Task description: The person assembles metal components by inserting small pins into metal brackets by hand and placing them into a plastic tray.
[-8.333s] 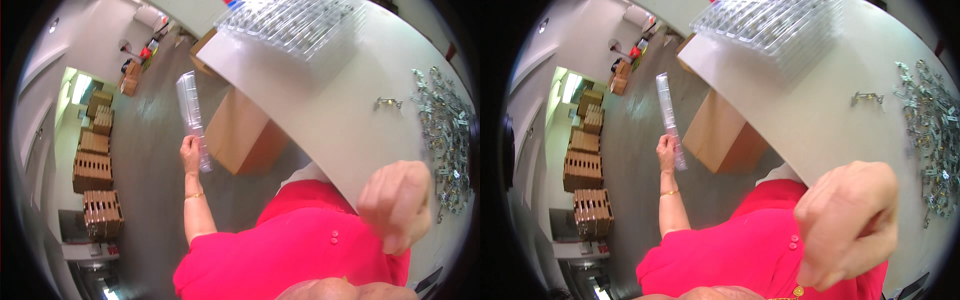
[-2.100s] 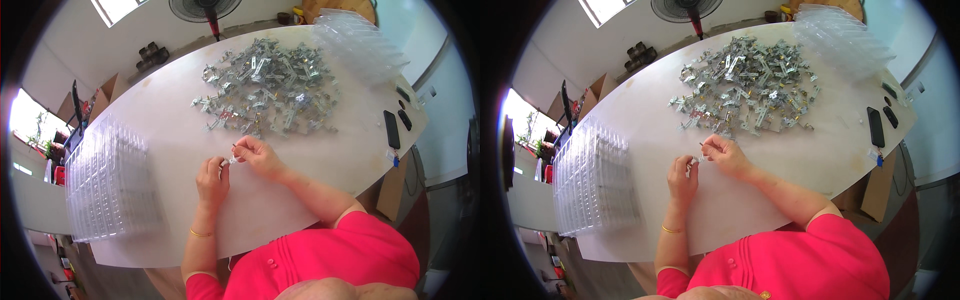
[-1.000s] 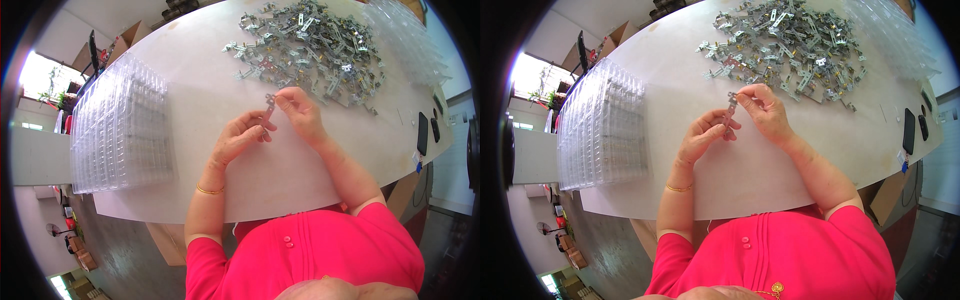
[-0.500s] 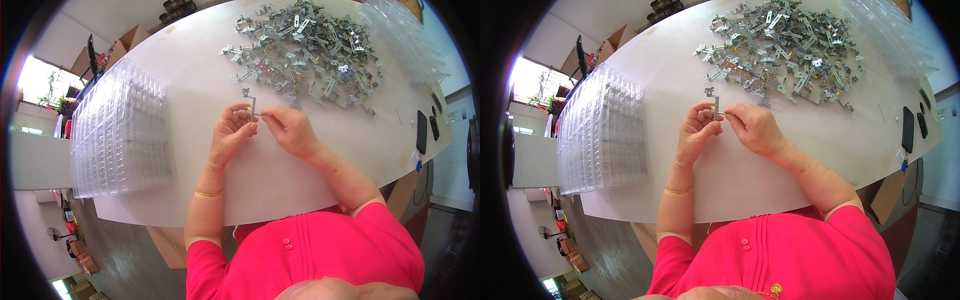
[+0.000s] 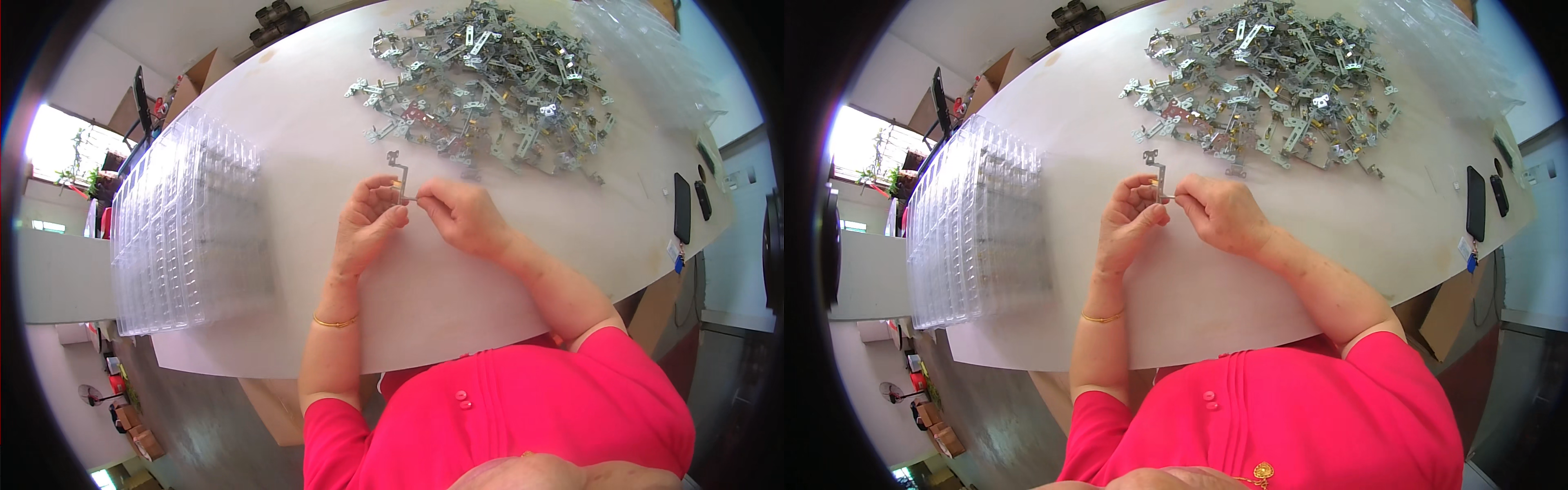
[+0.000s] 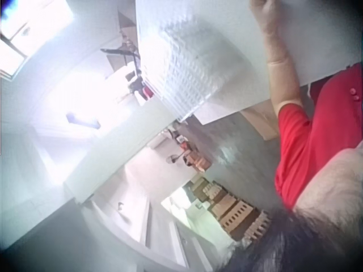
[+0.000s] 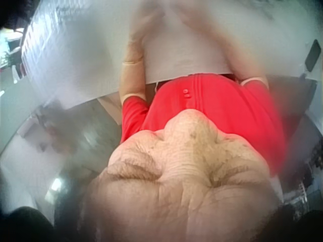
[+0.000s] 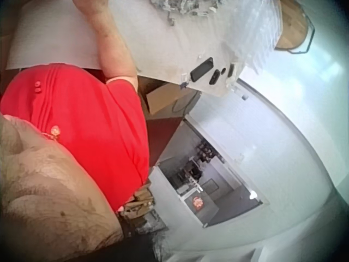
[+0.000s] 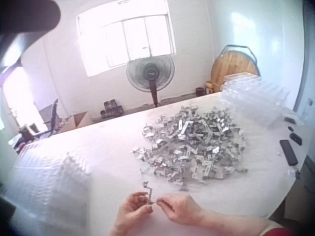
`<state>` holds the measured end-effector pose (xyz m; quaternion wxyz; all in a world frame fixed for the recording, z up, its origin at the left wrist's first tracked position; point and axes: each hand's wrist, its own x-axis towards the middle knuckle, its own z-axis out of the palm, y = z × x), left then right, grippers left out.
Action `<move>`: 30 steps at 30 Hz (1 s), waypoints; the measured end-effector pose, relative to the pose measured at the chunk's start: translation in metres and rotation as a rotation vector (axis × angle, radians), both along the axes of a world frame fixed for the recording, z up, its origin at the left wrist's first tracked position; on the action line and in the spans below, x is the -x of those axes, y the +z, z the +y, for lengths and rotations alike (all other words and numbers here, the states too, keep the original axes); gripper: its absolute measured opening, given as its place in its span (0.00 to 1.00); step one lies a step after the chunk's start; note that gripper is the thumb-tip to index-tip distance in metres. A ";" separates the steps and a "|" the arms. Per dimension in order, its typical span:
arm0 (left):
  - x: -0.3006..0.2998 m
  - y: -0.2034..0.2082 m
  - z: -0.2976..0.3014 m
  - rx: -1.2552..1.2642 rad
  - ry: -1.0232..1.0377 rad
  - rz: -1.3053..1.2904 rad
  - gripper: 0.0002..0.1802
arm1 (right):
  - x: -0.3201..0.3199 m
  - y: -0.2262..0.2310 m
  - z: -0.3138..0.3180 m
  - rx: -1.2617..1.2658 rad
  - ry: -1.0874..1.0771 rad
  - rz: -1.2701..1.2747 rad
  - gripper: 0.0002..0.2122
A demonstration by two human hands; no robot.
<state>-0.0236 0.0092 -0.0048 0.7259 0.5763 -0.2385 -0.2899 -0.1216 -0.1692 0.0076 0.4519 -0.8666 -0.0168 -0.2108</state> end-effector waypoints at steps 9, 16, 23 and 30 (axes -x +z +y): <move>-0.003 0.007 0.005 0.050 -0.357 0.243 0.23 | -0.013 -0.014 -0.010 -0.693 0.036 -0.070 0.04; 0.001 0.015 0.003 0.002 -0.357 0.267 0.23 | -0.008 -0.005 -0.007 -0.713 0.055 0.033 0.04; 0.012 0.013 -0.009 -0.239 0.070 -0.450 0.17 | -0.010 -0.010 -0.008 -0.736 -0.103 0.053 0.05; 0.010 0.002 -0.010 -0.336 0.230 -0.954 0.12 | -0.013 -0.012 -0.001 -0.823 -0.064 0.075 0.06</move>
